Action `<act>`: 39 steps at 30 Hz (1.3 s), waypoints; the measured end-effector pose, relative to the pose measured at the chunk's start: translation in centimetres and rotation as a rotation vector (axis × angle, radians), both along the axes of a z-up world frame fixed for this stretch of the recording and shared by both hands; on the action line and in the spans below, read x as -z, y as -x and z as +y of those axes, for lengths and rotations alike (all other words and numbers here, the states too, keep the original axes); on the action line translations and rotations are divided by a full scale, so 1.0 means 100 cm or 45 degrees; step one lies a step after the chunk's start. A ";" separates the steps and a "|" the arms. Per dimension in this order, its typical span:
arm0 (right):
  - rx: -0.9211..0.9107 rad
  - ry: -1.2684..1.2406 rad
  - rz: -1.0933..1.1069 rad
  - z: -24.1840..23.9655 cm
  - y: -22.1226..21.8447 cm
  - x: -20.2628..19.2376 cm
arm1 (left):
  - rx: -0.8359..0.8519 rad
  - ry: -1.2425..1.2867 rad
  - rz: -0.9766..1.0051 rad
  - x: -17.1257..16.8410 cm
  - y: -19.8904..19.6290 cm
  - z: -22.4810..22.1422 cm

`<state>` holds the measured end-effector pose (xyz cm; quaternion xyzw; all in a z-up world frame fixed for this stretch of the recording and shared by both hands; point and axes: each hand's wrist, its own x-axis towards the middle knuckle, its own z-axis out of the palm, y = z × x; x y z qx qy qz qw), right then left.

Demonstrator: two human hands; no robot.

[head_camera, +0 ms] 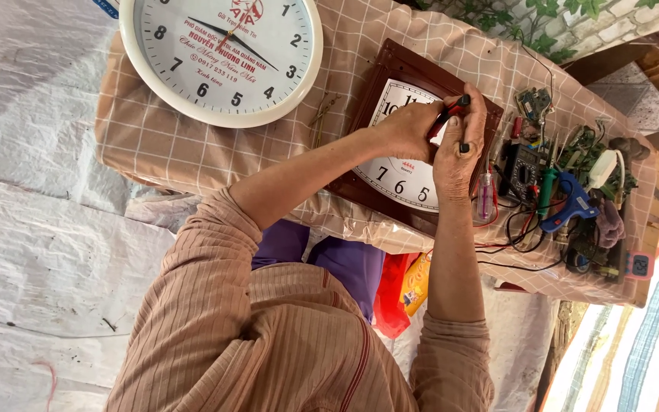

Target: Calibrating the hands of a square wooden wall clock by manually adjusting their positions for accuracy.

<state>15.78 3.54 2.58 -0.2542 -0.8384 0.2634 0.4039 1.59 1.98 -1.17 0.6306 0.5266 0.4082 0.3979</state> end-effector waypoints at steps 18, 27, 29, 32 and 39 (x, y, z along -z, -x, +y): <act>0.122 -0.075 0.095 -0.008 0.007 0.009 | -0.079 -0.265 0.010 0.002 0.001 -0.006; 0.253 -0.160 0.112 -0.005 0.010 0.021 | 0.065 -0.370 -0.017 0.004 0.009 -0.001; 0.285 -0.120 0.135 -0.005 0.009 0.027 | 0.081 -0.381 -0.017 0.001 0.009 -0.002; 0.347 -0.059 0.155 -0.008 0.008 0.029 | 0.133 -0.405 -0.041 0.001 0.010 0.001; 0.275 0.061 0.072 -0.020 0.008 0.010 | 0.196 -0.455 -0.124 -0.014 0.016 -0.009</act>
